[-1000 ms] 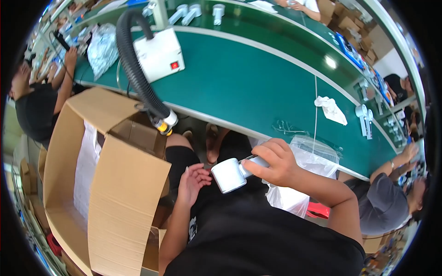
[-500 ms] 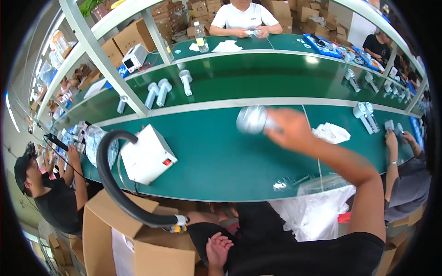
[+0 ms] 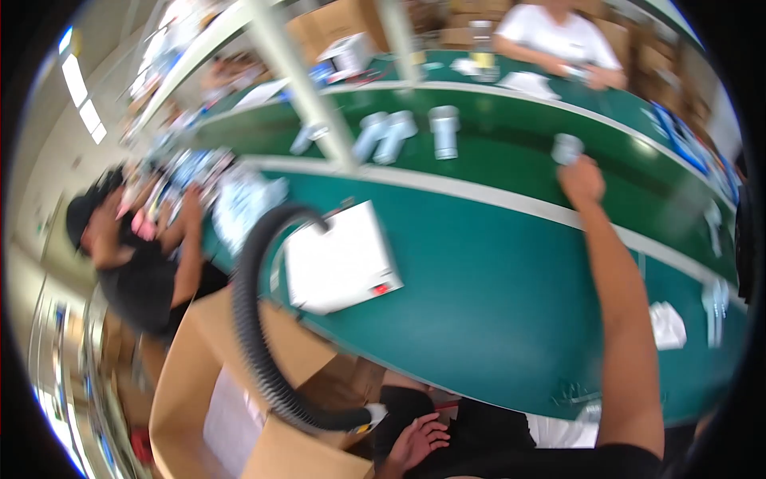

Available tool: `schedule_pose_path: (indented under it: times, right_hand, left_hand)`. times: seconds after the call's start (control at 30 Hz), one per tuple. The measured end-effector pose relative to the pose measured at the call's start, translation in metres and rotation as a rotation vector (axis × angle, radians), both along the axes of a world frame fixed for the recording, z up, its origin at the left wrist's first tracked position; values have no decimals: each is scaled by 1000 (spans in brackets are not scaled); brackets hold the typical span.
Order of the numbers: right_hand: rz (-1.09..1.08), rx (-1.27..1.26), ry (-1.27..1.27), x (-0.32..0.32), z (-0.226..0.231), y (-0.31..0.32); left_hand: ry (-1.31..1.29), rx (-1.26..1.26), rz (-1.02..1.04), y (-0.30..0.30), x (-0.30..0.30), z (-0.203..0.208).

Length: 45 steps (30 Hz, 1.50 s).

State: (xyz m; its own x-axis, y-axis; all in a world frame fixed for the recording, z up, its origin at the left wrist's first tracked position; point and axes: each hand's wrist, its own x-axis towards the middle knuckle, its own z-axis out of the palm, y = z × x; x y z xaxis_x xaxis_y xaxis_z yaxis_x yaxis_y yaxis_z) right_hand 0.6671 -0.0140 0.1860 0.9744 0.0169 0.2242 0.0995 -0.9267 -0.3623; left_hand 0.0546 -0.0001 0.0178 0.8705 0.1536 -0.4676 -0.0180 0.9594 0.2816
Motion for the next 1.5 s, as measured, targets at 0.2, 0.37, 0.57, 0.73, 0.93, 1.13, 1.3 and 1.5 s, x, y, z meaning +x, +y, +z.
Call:
schedule_pose_path:
  times: [0.2, 0.37, 0.57, 0.73, 0.93, 1.13, 1.3, 1.5]
  right_hand:
    - [137, 13, -34, 75, -40, -64]
    - [573, -158, -222, 19, -30, -86]
    - [866, -41, -226, 3, -17, -84]
    - [776, -36, -300, -9, -30, -61]
    - [866, -160, -276, 17, -37, -65]
    - [709, 2, -155, 1, -45, -61]
    - [573, -53, -161, -70, -40, -40]
    - [529, 41, -405, -106, -56, -51]
  left_hand:
    - [-103, -28, -84, 2, -1, -23]
    - [-81, 40, -37, -8, -25, -14]
    - [-97, 49, 11, -6, -42, -28]
    - [-143, 90, 35, -15, -38, -26]
    - [-104, 161, 26, -24, -44, -23]
    - [-20, 330, 10, -29, -46, -10]
    - [19, 944, -134, -38, -59, 69]
    - [-196, 1642, -138, -18, -99, 259]
